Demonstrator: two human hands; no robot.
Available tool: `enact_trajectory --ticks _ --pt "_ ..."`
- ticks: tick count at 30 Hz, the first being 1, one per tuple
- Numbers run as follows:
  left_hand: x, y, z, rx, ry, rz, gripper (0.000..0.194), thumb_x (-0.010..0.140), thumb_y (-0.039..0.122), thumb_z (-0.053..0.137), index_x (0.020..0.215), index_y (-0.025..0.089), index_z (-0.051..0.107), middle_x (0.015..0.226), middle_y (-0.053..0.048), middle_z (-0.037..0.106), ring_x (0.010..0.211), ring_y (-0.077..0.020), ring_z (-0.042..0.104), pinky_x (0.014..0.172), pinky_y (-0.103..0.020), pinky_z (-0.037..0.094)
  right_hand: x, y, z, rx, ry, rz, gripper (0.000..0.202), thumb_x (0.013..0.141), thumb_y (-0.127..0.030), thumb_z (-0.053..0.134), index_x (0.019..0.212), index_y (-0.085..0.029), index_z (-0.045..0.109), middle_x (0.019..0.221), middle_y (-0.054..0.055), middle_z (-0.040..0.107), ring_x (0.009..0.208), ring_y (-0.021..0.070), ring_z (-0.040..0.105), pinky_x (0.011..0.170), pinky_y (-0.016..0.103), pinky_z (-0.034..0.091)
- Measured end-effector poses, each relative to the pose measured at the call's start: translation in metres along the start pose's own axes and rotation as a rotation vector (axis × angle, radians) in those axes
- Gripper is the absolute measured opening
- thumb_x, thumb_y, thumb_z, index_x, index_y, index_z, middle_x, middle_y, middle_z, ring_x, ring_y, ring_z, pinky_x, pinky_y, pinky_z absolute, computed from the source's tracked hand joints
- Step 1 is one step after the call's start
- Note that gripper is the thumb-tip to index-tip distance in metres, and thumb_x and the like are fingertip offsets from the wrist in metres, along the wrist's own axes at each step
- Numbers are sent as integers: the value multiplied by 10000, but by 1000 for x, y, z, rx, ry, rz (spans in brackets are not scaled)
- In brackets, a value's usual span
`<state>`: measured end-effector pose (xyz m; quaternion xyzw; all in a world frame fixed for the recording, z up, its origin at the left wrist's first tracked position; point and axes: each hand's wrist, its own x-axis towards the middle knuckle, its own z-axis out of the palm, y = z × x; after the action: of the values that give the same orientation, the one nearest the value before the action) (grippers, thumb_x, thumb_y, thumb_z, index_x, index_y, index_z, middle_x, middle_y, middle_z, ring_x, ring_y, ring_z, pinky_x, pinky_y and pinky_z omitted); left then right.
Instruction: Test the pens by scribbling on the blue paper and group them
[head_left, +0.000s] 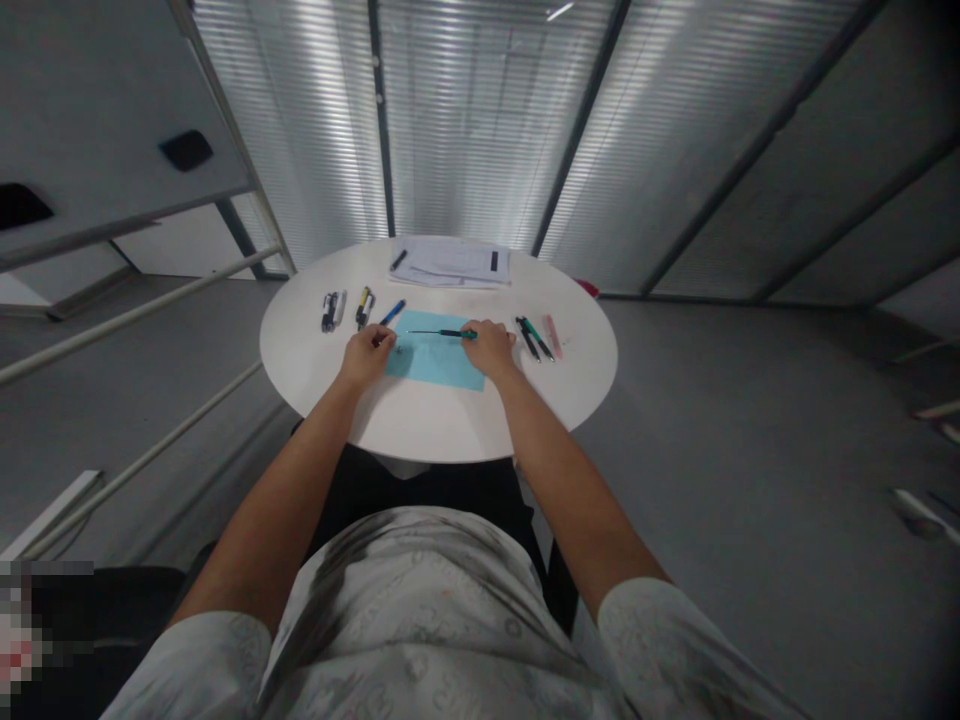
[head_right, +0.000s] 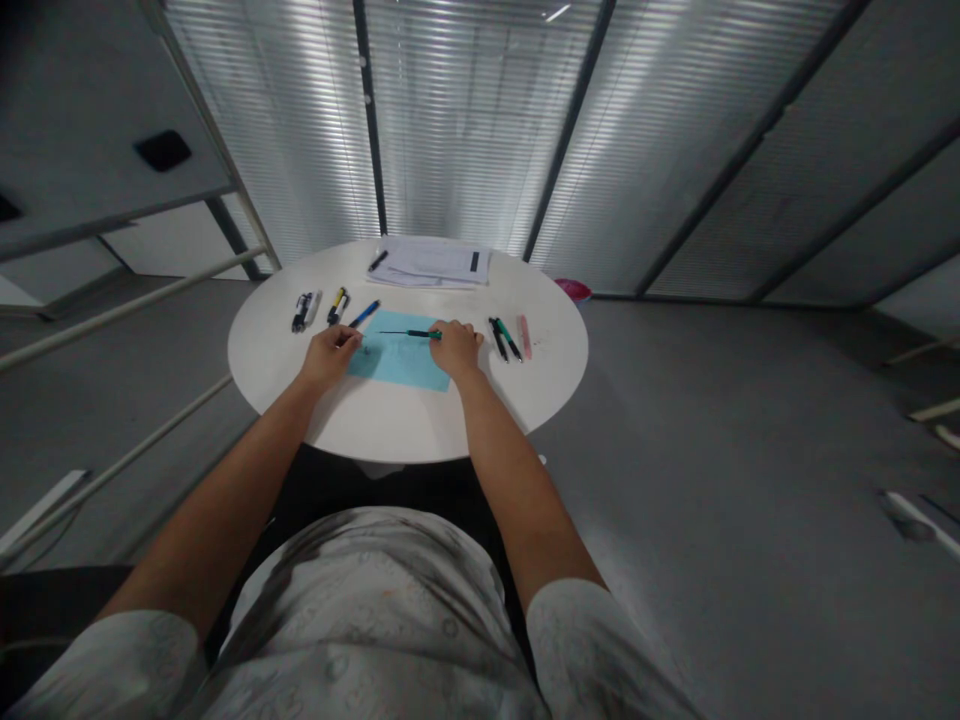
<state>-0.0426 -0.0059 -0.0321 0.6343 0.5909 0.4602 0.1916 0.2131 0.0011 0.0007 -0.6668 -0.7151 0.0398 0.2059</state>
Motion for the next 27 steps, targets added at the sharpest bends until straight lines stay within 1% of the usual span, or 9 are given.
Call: enact_trajectory --ticks 2,5,7,9,14,20,24,27 --pt "-1 4 -1 88 -16 -1 214 851 326 617 925 184 759 874 -71 746 785 -207 645 756 -324 487 0 0 1 -2 -14 12 337 947 -254 552 1208 -326 754 1236 94 715 1191 325 566 976 479 402" --pt "-3 12 0 299 -66 51 196 856 268 628 960 212 784 992 -86 773 914 -253 676 862 -367 495 1 1 2 -2 -12 28 337 945 -259 550 1200 -322 760 1237 97 717 1188 332 572 980 490 405" --pt "-6 17 1 405 -93 110 210 885 266 616 988 223 793 1071 -103 774 1015 -293 671 939 -422 481 2 2 3 6 -9 31 337 941 -262 551 1196 -321 763 1237 94 719 1191 338 575 982 499 408" --pt "-9 21 1 460 -121 142 236 920 284 591 1014 225 799 1118 -119 768 1073 -316 660 983 -459 469 2 1 4 12 -19 28 335 940 -268 552 1194 -319 765 1240 92 721 1198 341 576 987 505 410" --pt "-11 24 1 503 -150 129 311 958 295 533 1085 216 806 1184 -138 752 1133 -343 651 1003 -494 473 1 -1 5 6 -55 20 329 940 -270 561 1195 -310 765 1263 85 725 1208 334 580 998 497 412" --pt "-11 24 0 542 -188 104 342 963 287 511 1116 221 810 1239 -152 742 1186 -367 638 1001 -517 480 1 -1 5 -12 -61 14 323 943 -274 572 1206 -310 757 1272 78 728 1207 322 588 1000 486 413" --pt "-11 25 -1 527 -191 99 339 961 283 516 1114 215 811 1240 -153 745 1175 -360 642 1010 -520 481 0 -2 5 -10 -66 10 325 949 -271 562 1207 -301 757 1281 83 724 1209 321 579 997 478 406" --pt "-12 26 -2 503 -181 99 350 973 295 502 1122 211 808 1216 -151 749 1154 -339 653 1005 -498 485 0 -3 5 -17 -63 -5 320 951 -265 552 1193 -301 757 1283 83 716 1208 317 569 996 475 397"
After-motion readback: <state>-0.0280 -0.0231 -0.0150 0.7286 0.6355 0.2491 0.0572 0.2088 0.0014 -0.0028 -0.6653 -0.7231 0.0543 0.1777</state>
